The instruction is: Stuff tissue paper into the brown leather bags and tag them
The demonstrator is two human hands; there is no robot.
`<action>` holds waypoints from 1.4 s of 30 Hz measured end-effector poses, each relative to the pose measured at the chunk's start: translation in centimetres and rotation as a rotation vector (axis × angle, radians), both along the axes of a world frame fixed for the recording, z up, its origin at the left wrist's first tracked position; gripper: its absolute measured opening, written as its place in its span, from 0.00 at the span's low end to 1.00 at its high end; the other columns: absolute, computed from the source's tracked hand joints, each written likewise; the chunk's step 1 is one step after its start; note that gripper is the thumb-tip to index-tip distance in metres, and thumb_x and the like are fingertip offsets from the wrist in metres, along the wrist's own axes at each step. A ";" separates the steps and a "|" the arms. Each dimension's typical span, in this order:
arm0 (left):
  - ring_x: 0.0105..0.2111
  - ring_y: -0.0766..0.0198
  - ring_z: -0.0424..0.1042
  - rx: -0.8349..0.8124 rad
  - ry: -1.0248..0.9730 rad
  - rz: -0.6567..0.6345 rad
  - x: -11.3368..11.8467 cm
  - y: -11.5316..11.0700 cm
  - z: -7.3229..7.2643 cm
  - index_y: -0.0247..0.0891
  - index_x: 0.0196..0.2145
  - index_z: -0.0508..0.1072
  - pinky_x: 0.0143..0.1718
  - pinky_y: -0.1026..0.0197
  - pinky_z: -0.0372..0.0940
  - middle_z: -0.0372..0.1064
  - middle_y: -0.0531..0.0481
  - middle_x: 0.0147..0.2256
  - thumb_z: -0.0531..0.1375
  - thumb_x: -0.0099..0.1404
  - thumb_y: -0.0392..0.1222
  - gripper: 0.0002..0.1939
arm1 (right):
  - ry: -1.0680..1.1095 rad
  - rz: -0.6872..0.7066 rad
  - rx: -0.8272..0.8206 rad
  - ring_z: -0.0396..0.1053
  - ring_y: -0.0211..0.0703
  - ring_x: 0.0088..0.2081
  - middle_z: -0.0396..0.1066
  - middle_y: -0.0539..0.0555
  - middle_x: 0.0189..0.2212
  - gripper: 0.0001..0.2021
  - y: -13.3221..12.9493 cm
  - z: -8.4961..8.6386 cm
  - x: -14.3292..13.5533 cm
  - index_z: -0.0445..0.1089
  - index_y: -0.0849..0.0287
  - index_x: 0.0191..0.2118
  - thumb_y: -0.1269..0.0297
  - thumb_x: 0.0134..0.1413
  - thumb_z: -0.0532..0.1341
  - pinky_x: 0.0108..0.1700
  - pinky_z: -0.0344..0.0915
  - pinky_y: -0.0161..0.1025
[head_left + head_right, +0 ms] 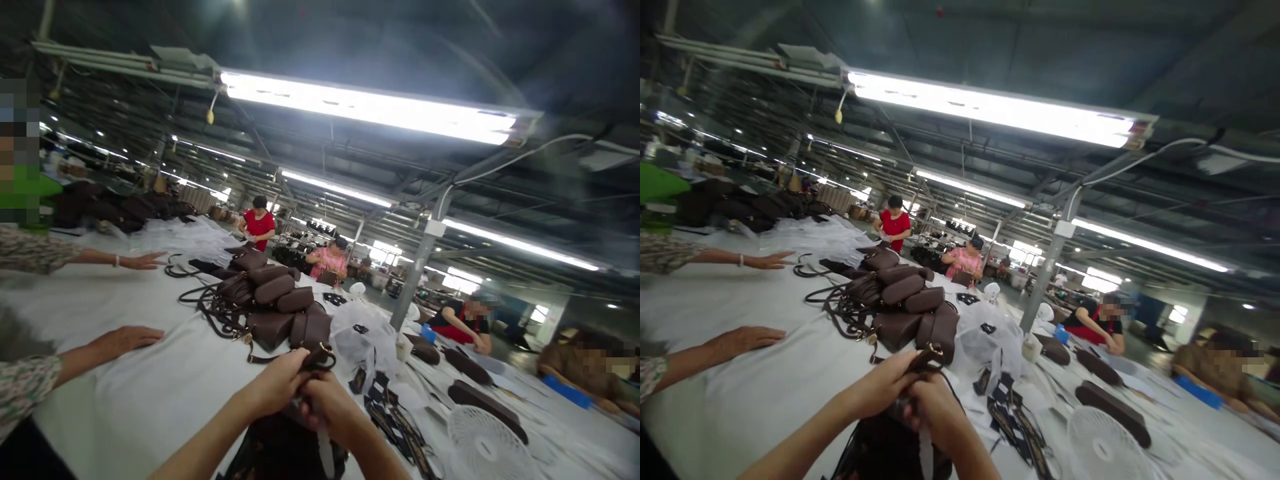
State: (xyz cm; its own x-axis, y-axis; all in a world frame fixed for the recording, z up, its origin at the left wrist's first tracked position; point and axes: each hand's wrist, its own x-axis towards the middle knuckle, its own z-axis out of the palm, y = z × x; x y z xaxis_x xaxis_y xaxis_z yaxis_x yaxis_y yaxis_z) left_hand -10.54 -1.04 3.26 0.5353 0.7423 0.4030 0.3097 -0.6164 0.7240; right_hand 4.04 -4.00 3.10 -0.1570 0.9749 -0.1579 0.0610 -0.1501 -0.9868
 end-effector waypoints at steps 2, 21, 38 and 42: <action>0.35 0.58 0.71 0.020 0.069 0.069 0.1 -0.4 0.1 0.40 0.40 0.66 0.39 0.61 0.63 0.72 0.48 0.35 0.52 0.62 0.39 0.08 | 0.192 0.056 0.015 0.64 0.34 0.24 0.68 0.51 0.25 0.14 0.0 0.2 0.2 0.68 0.62 0.32 0.61 0.36 0.64 0.16 0.47 0.25; 0.38 0.58 0.69 -0.171 -0.272 0.136 0.7 -0.7 -2.9 0.39 0.34 0.63 0.40 0.61 0.61 0.71 0.47 0.36 0.54 0.57 0.38 0.05 | 0.161 -0.323 0.164 0.51 0.30 0.15 0.55 0.42 0.13 0.33 2.8 -2.7 -1.2 0.66 0.59 0.29 0.30 0.32 0.64 0.16 0.45 0.29; 0.29 0.60 0.68 -0.037 -0.220 0.265 2.5 0.1 -3.6 0.42 0.35 0.57 0.32 0.62 0.58 0.66 0.53 0.27 0.49 0.66 0.46 0.06 | -0.150 -0.266 0.140 0.57 0.34 0.12 0.62 0.46 0.13 0.12 3.7 -4.6 1.6 0.67 0.60 0.23 0.58 0.37 0.66 0.13 0.50 0.31; 0.28 0.59 0.70 0.003 -0.145 0.296 2.9 -0.1 -3.6 0.42 0.37 0.57 0.30 0.62 0.57 0.67 0.51 0.27 0.40 0.70 0.45 0.10 | -0.033 -0.336 0.252 0.61 0.37 0.18 0.65 0.48 0.17 0.08 3.4 -4.0 0.6 0.69 0.59 0.23 0.61 0.36 0.64 0.18 0.53 0.32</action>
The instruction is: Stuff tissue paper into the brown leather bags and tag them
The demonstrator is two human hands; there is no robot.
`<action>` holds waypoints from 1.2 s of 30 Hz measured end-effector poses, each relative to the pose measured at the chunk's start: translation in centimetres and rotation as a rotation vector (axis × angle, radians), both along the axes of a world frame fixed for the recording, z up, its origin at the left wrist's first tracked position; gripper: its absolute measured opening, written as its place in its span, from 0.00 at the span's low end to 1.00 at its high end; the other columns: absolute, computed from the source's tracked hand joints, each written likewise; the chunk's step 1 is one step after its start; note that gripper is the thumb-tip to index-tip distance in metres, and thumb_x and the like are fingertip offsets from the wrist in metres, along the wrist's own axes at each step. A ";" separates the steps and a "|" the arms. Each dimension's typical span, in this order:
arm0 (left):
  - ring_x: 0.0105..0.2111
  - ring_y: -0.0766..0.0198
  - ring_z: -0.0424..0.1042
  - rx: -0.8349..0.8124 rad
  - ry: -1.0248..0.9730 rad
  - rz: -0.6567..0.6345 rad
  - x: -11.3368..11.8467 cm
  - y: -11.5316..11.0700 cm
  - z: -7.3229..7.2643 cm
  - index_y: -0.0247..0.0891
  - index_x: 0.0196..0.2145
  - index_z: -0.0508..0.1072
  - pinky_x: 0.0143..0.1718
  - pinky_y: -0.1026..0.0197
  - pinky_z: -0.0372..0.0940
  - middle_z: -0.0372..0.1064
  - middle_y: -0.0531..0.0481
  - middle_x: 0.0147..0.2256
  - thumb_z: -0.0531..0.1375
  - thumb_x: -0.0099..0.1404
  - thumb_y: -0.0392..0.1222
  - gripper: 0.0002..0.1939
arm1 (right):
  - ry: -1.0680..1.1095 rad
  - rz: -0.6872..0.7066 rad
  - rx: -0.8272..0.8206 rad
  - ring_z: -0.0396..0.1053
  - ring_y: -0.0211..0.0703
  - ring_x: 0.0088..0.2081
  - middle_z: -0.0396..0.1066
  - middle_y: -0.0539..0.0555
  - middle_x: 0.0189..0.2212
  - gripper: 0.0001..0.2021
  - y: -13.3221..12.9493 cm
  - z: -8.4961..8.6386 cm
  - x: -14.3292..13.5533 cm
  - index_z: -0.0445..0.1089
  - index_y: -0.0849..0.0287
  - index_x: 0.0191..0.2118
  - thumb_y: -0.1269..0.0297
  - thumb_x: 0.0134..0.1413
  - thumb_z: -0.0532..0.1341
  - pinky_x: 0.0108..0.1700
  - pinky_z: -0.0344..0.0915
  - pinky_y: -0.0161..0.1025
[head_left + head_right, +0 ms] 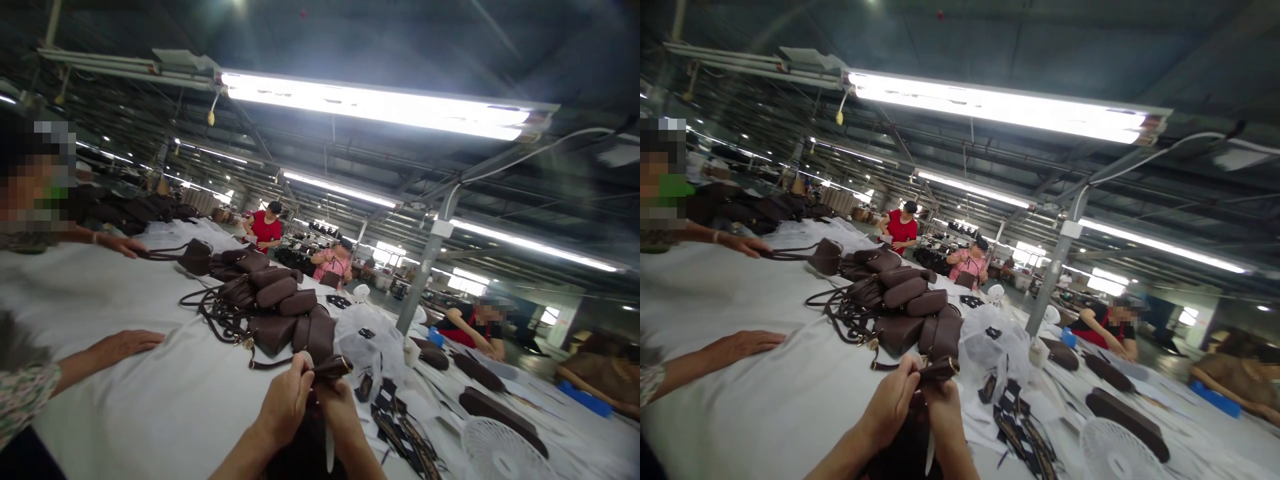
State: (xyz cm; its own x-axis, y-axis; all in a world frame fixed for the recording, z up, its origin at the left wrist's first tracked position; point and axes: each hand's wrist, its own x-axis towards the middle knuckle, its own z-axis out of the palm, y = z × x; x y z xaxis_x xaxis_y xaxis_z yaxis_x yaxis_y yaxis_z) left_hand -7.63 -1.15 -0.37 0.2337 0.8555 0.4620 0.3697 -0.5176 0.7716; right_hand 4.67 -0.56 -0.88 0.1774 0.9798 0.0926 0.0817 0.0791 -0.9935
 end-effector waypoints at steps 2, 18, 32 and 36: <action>0.31 0.57 0.73 -0.010 0.094 0.042 0.1 0.1 -0.1 0.42 0.40 0.58 0.31 0.62 0.58 0.70 0.49 0.29 0.42 0.70 0.43 0.09 | 0.068 0.031 0.042 0.61 0.36 0.20 0.67 0.48 0.19 0.08 -0.7 0.1 -0.1 0.70 0.59 0.25 0.60 0.37 0.64 0.21 0.55 0.33; 0.37 0.56 0.73 0.005 -0.252 -0.008 1.0 1.1 -2.1 0.36 0.61 0.55 0.41 0.58 0.65 0.74 0.46 0.36 0.54 0.64 0.47 0.29 | 0.439 0.021 -0.029 0.66 0.40 0.20 0.68 0.49 0.20 0.26 -1.0 0.0 -1.4 0.70 0.60 0.35 0.41 0.40 0.67 0.19 0.57 0.33; 0.29 0.63 0.65 0.024 -0.203 -0.118 1.6 2.2 -0.4 0.36 0.25 0.71 0.33 0.63 0.60 0.66 0.51 0.26 0.50 0.67 0.48 0.19 | -0.332 0.055 0.171 0.69 0.40 0.22 0.69 0.47 0.21 0.09 -5.4 2.3 2.1 0.70 0.57 0.33 0.58 0.49 0.63 0.20 0.63 0.32; 0.30 0.63 0.67 0.086 -0.217 -0.112 1.8 2.1 -0.7 0.36 0.25 0.72 0.33 0.63 0.61 0.65 0.51 0.28 0.51 0.67 0.47 0.18 | -0.118 0.383 0.218 0.73 0.46 0.39 0.75 0.53 0.37 0.21 -5.3 3.0 3.0 0.71 0.56 0.43 0.62 0.38 0.70 0.41 0.70 0.39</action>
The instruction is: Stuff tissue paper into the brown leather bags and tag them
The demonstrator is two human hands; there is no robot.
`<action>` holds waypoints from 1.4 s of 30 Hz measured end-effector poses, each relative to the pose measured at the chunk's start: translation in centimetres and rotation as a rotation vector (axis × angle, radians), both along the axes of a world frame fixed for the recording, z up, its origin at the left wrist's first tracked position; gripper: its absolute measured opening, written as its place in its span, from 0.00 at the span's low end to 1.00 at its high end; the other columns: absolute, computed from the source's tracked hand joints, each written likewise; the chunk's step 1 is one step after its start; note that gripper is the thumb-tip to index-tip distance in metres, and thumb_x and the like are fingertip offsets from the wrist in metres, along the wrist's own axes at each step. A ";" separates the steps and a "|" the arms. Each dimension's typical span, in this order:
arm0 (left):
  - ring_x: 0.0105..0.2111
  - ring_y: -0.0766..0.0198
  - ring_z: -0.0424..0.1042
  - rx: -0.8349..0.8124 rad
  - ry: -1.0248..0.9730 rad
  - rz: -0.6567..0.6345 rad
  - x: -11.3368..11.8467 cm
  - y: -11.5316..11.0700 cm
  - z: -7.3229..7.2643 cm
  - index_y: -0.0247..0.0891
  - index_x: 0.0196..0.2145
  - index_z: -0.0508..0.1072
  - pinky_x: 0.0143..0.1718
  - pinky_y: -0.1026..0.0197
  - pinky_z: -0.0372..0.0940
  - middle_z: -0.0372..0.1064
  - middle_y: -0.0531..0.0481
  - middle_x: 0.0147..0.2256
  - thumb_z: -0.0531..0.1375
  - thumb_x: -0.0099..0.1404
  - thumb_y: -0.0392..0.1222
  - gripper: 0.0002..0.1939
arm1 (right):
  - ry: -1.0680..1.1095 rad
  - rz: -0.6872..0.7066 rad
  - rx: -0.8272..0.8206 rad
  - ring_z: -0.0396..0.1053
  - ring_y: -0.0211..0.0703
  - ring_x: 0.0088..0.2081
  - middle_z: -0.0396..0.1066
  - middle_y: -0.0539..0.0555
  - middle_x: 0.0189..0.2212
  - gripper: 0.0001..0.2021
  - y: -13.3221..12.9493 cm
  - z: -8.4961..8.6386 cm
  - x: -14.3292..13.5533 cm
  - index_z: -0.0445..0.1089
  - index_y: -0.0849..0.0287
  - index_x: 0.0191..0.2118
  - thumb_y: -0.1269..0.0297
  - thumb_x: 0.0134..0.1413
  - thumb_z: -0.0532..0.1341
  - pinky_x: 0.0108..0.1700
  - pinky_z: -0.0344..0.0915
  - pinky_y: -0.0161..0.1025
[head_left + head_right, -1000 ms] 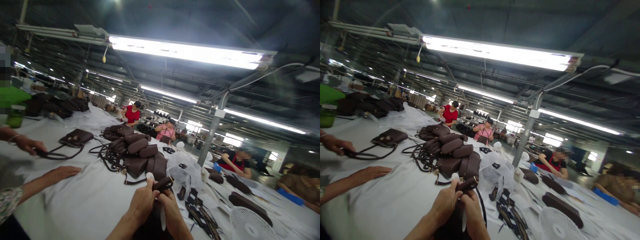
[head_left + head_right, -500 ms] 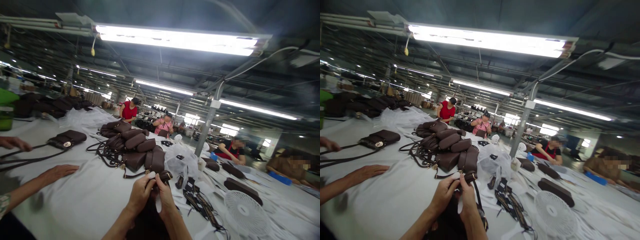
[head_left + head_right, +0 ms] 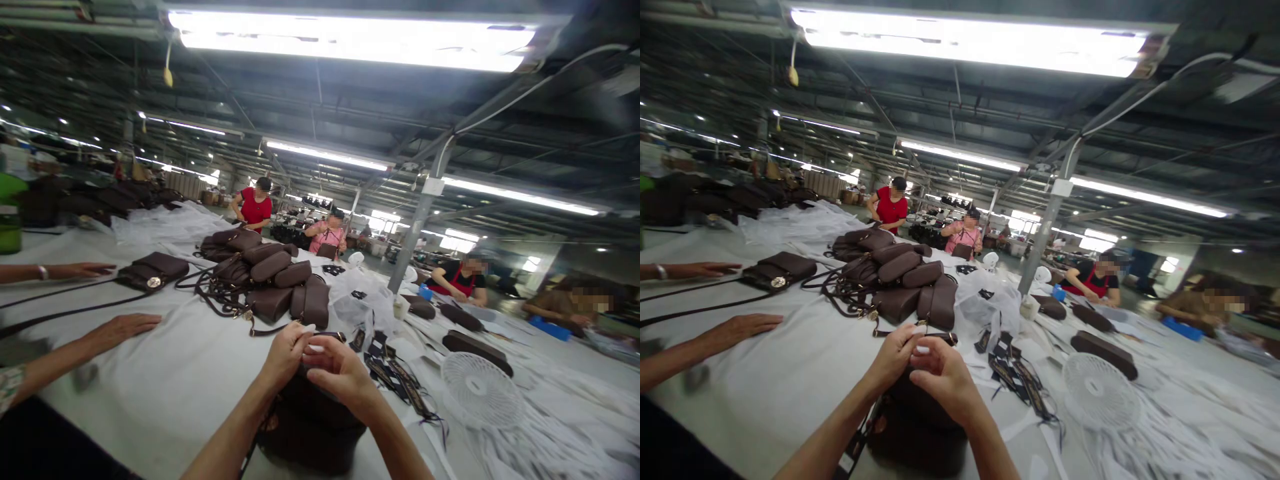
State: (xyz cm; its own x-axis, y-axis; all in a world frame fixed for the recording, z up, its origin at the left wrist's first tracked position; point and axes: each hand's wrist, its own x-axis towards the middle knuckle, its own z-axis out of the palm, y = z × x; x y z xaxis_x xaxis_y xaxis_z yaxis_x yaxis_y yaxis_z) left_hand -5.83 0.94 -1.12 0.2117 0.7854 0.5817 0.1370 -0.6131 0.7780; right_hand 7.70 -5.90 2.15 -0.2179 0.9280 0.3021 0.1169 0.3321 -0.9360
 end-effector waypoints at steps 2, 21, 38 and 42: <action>0.32 0.62 0.68 0.017 -0.024 -0.023 0.1 -0.2 -0.1 0.36 0.26 0.73 0.35 0.63 0.62 0.67 0.50 0.28 0.52 0.66 0.45 0.16 | 0.025 0.053 -0.033 0.72 0.47 0.42 0.75 0.54 0.38 0.20 0.1 0.3 0.4 0.71 0.56 0.43 0.59 0.41 0.70 0.42 0.70 0.41; 0.32 0.61 0.74 0.043 0.043 0.028 0.7 -1.9 -0.7 0.41 0.46 0.66 0.34 0.64 0.64 0.74 0.51 0.32 0.49 0.67 0.41 0.12 | 0.093 -0.235 -0.250 0.71 0.38 0.22 0.67 0.42 0.19 0.26 1.4 1.6 -0.1 0.60 0.56 0.41 0.56 0.34 0.69 0.19 0.65 0.29; 0.28 0.61 0.71 0.043 0.029 0.008 0.7 -1.9 -0.7 0.41 0.39 0.59 0.30 0.63 0.61 0.70 0.52 0.28 0.47 0.68 0.42 0.05 | 0.153 -0.233 -0.300 0.70 0.36 0.21 0.66 0.42 0.18 0.25 1.4 1.6 0.0 0.67 0.59 0.36 0.55 0.30 0.72 0.22 0.68 0.32; 0.25 0.62 0.70 0.033 0.051 -0.025 0.5 -2.1 -0.6 0.41 0.40 0.60 0.28 0.64 0.59 0.70 0.53 0.26 0.47 0.68 0.42 0.06 | 0.163 -0.224 -0.327 0.69 0.34 0.20 0.68 0.46 0.19 0.23 1.1 1.4 0.0 0.69 0.62 0.35 0.54 0.32 0.72 0.21 0.66 0.29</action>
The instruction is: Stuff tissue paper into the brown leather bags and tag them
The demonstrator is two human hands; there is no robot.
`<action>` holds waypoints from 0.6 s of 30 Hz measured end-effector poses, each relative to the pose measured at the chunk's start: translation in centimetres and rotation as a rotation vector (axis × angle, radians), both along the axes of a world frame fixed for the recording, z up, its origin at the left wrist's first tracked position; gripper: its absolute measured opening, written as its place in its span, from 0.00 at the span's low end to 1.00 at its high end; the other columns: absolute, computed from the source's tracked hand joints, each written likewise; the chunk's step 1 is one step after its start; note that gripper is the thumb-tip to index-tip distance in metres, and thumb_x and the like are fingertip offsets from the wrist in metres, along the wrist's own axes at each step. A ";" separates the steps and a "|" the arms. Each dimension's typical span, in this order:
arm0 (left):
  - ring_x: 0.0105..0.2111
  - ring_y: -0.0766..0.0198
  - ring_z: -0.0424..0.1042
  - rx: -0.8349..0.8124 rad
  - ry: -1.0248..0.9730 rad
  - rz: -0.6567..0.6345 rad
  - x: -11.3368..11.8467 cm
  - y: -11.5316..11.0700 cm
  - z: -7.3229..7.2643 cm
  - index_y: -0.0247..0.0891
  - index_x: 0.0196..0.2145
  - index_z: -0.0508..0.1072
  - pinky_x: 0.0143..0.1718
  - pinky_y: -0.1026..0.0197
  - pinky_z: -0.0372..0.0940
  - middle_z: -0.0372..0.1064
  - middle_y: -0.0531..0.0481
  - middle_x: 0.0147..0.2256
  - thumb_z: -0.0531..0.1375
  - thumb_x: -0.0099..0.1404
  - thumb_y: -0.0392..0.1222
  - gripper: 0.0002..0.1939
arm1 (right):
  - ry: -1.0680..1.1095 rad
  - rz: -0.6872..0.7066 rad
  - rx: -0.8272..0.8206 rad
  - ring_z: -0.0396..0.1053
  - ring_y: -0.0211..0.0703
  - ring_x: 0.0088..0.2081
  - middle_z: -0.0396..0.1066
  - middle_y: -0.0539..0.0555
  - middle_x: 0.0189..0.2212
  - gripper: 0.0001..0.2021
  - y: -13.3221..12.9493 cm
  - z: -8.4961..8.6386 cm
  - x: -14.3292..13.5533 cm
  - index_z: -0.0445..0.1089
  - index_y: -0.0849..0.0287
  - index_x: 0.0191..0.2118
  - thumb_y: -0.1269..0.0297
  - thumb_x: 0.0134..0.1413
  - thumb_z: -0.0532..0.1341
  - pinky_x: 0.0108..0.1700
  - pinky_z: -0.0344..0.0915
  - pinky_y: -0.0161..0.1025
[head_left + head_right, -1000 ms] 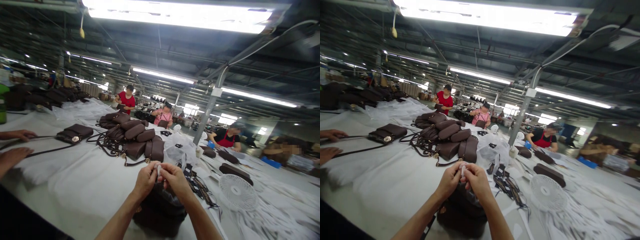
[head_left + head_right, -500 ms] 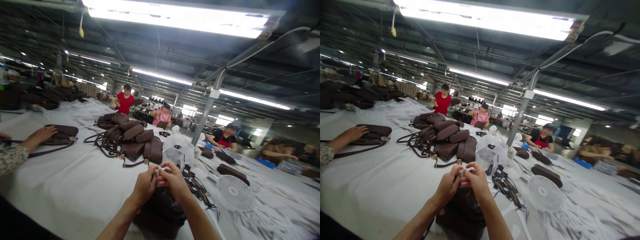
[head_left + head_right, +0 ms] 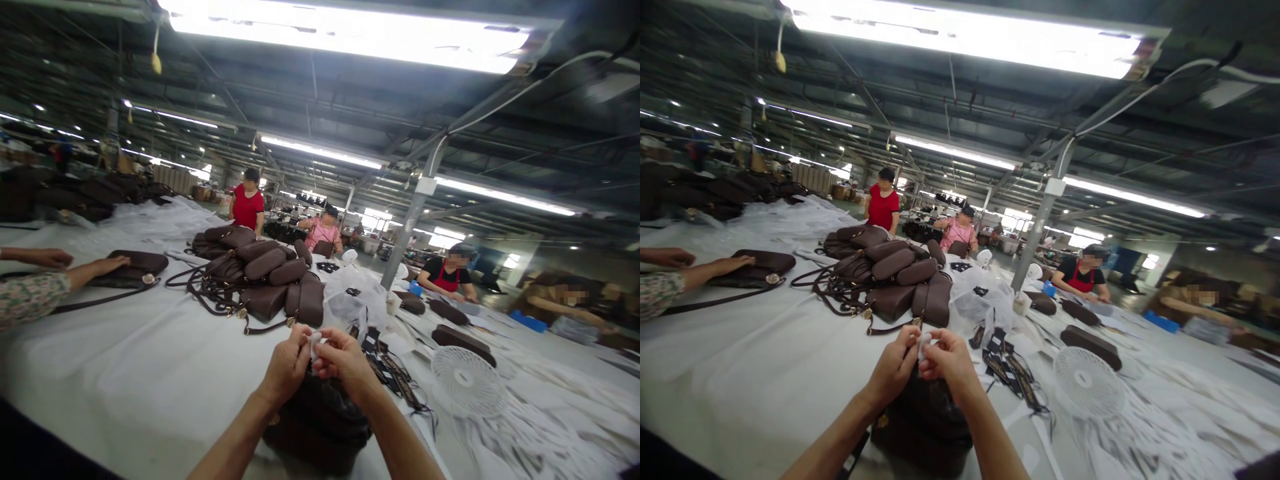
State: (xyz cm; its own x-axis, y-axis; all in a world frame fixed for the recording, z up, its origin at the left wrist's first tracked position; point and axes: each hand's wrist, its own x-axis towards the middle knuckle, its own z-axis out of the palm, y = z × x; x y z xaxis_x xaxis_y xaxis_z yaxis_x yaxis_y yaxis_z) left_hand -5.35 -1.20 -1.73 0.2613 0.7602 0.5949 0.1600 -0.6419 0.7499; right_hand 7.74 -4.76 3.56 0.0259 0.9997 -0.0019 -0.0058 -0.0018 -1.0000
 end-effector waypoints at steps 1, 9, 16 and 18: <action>0.25 0.63 0.70 0.002 0.002 -0.008 -0.1 0.0 0.0 0.41 0.40 0.61 0.28 0.64 0.59 0.70 0.54 0.26 0.47 0.68 0.42 0.06 | -0.003 0.000 -0.005 0.69 0.34 0.20 0.68 0.46 0.19 0.22 0.0 0.0 0.0 0.69 0.62 0.34 0.54 0.32 0.72 0.20 0.65 0.29; 0.27 0.62 0.70 0.090 0.045 0.015 -0.1 0.1 -0.6 0.42 0.39 0.62 0.30 0.63 0.60 0.69 0.53 0.27 0.45 0.69 0.41 0.08 | 0.117 -0.083 0.078 0.68 0.33 0.20 0.67 0.44 0.20 0.19 0.0 -0.9 -0.5 0.66 0.59 0.32 0.58 0.34 0.71 0.20 0.66 0.28; 0.25 0.63 0.67 0.145 0.127 0.044 -0.4 0.3 -0.9 0.43 0.34 0.60 0.29 0.64 0.58 0.65 0.54 0.25 0.45 0.67 0.39 0.06 | 0.131 0.060 -0.112 0.76 0.41 0.28 0.71 0.51 0.23 0.16 0.1 0.6 1.1 0.65 0.61 0.29 0.56 0.42 0.68 0.29 0.72 0.32; 0.26 0.63 0.67 0.155 0.114 0.037 -0.3 0.4 -1.0 0.42 0.34 0.60 0.30 0.64 0.59 0.65 0.53 0.26 0.45 0.68 0.40 0.07 | 0.037 0.045 -0.136 0.75 0.40 0.27 0.71 0.50 0.22 0.13 0.3 1.6 1.1 0.65 0.61 0.29 0.58 0.45 0.66 0.26 0.71 0.31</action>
State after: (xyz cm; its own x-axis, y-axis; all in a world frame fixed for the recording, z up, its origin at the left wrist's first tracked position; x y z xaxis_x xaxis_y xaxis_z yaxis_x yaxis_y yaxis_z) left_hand -5.64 -0.82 -2.68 0.3074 0.6720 0.6737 0.2638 -0.7404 0.6182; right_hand 8.81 -4.45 5.19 -0.0218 0.9902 -0.1379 -0.0391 -0.1387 -0.9896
